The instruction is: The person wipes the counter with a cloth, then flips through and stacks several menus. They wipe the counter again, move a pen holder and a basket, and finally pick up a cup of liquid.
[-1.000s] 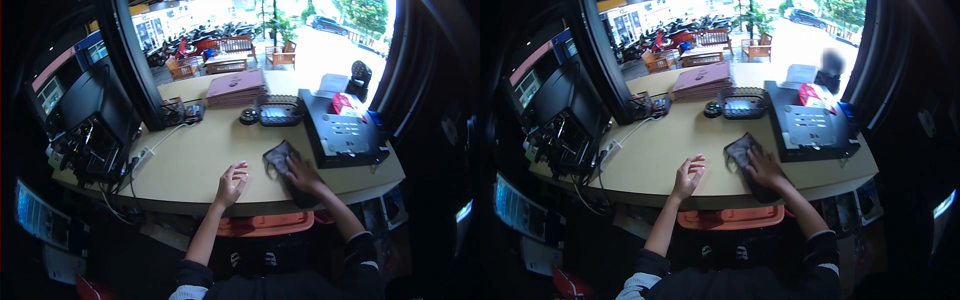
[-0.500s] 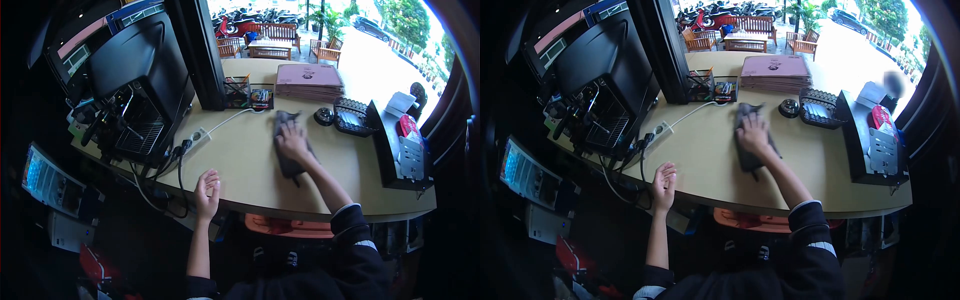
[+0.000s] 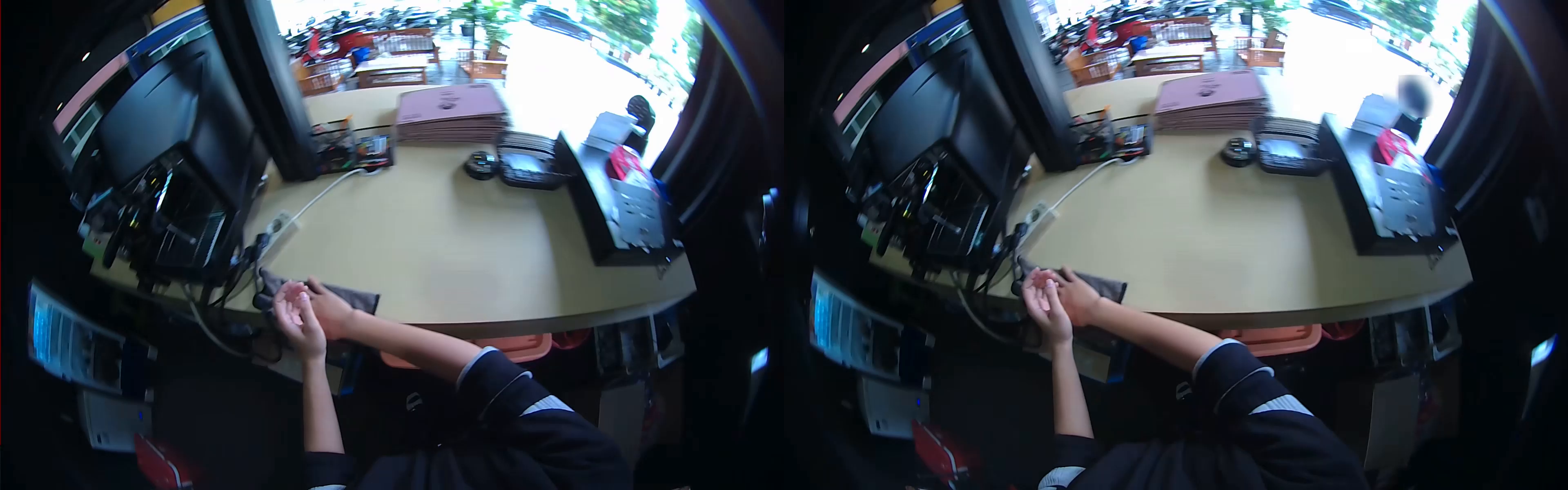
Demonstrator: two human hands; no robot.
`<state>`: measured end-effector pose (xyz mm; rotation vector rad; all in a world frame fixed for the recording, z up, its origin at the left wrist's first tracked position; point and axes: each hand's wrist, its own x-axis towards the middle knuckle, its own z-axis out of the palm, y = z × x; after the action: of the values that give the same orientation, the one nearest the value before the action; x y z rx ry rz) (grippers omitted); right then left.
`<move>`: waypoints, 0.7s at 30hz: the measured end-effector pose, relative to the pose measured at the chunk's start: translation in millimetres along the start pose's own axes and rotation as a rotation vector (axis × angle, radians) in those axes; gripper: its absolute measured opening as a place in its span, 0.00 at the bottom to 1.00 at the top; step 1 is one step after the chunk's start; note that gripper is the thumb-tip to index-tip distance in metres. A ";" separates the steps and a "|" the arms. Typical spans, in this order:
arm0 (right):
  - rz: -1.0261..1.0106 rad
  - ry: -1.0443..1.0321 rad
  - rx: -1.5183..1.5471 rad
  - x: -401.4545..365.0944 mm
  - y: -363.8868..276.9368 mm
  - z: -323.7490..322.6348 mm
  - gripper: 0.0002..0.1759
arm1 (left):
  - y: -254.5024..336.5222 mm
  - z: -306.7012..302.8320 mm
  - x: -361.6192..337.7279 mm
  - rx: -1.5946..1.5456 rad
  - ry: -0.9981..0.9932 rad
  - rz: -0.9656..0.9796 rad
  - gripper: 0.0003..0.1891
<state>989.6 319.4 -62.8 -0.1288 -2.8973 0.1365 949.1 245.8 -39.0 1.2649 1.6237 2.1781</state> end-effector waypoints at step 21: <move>0.566 0.362 -0.188 -467.6 67.7 -133.1 0.24 | 105.7 334.4 -185.2 -0.249 -0.633 0.031 0.13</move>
<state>1479.3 351.5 -49.2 -0.9039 -2.4305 -0.0603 1334.0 340.8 -27.7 1.6688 1.0536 1.6650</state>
